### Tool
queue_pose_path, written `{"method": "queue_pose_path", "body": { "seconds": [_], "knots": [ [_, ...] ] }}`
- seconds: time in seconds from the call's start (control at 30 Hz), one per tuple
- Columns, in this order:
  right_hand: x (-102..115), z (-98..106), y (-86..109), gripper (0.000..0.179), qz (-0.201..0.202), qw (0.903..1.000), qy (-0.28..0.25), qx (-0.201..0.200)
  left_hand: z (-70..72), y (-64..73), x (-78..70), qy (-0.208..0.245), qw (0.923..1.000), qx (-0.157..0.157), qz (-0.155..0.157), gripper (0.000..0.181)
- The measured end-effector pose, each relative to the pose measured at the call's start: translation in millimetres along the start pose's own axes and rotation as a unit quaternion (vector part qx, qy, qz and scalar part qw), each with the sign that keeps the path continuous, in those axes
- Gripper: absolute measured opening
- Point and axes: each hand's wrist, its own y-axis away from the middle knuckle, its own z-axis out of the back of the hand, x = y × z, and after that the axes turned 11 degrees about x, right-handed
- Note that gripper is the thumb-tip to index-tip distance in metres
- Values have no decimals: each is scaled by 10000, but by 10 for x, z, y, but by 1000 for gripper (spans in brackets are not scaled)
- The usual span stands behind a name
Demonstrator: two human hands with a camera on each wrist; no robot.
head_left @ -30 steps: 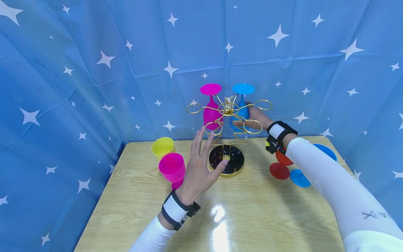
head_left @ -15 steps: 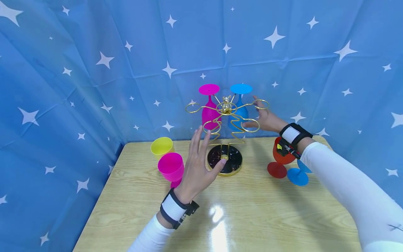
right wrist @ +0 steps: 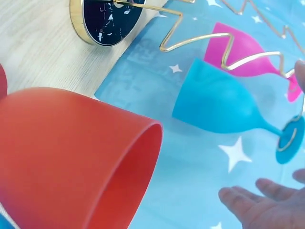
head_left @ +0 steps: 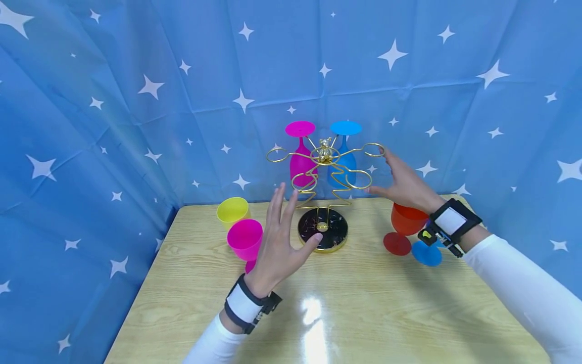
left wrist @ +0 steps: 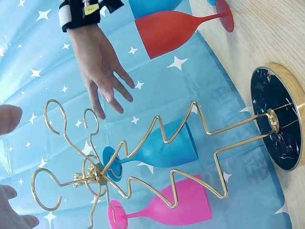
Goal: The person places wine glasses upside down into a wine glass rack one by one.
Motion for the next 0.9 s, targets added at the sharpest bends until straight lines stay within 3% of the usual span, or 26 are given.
{"method": "queue_pose_path", "body": {
  "seconds": [0.27, 0.43, 0.7, 0.9],
  "knots": [
    [39, -101, 330, 109, -8, 9998, 198, 3, 30, 146, -14, -104, 9999, 75, 16, 90],
    [163, -203, 623, 103, 2, 10000, 34, 22, 48, 238, -38, -203, 9997, 73, -73, 90],
    [354, -469, 1025, 104, 598, 9974, 61, -393, 29, 357, -74, -319, 9991, 285, 13, 91],
    [469, -724, 1252, 108, 1025, 9934, 49, -518, -33, 472, -121, -340, 9988, 262, -218, 89]
  ]
}}
